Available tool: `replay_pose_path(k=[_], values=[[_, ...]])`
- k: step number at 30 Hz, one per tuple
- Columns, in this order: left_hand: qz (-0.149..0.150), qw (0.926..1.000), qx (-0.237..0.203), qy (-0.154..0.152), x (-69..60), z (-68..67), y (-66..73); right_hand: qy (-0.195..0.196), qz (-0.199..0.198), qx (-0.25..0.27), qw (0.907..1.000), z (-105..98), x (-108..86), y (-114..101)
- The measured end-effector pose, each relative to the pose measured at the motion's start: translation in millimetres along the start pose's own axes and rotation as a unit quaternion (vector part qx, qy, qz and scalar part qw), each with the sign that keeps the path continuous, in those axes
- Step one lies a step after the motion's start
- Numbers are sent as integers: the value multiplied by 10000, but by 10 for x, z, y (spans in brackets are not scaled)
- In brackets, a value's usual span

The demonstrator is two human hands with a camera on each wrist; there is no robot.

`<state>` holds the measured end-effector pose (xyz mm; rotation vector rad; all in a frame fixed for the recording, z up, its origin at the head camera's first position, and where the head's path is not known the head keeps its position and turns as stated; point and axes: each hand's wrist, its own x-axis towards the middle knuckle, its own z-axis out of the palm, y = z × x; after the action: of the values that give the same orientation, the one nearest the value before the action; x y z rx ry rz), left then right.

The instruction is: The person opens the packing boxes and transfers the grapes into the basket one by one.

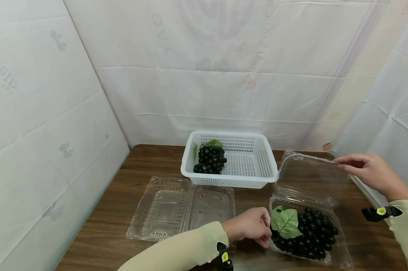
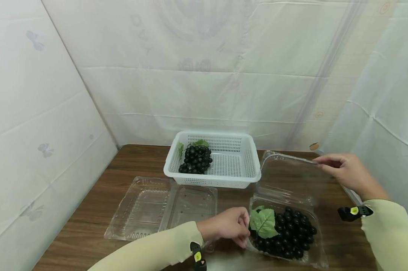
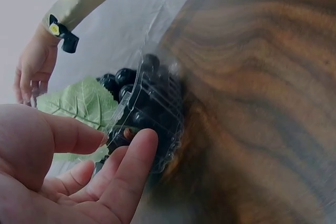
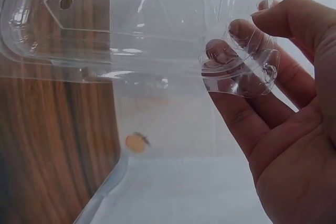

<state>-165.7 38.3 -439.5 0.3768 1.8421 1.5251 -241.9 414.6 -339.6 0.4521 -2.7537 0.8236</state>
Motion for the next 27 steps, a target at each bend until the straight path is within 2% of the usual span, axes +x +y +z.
replay_pose_path(k=[9,13,17,22,27], values=[[-36,9980,635,11,135,-154,90,-197,689,128,9973,0,-105,256],[65,9942,1051,214,171,-227,124,-378,1026,319,9935,19,-140,349],[135,9861,1597,445,192,-319,160,-520,1195,574,9898,65,-184,432],[239,9742,2163,590,215,-449,184,-607,1368,799,9855,145,-269,495],[286,9643,2512,788,238,-550,167,-775,1686,1319,9738,219,-375,500]])
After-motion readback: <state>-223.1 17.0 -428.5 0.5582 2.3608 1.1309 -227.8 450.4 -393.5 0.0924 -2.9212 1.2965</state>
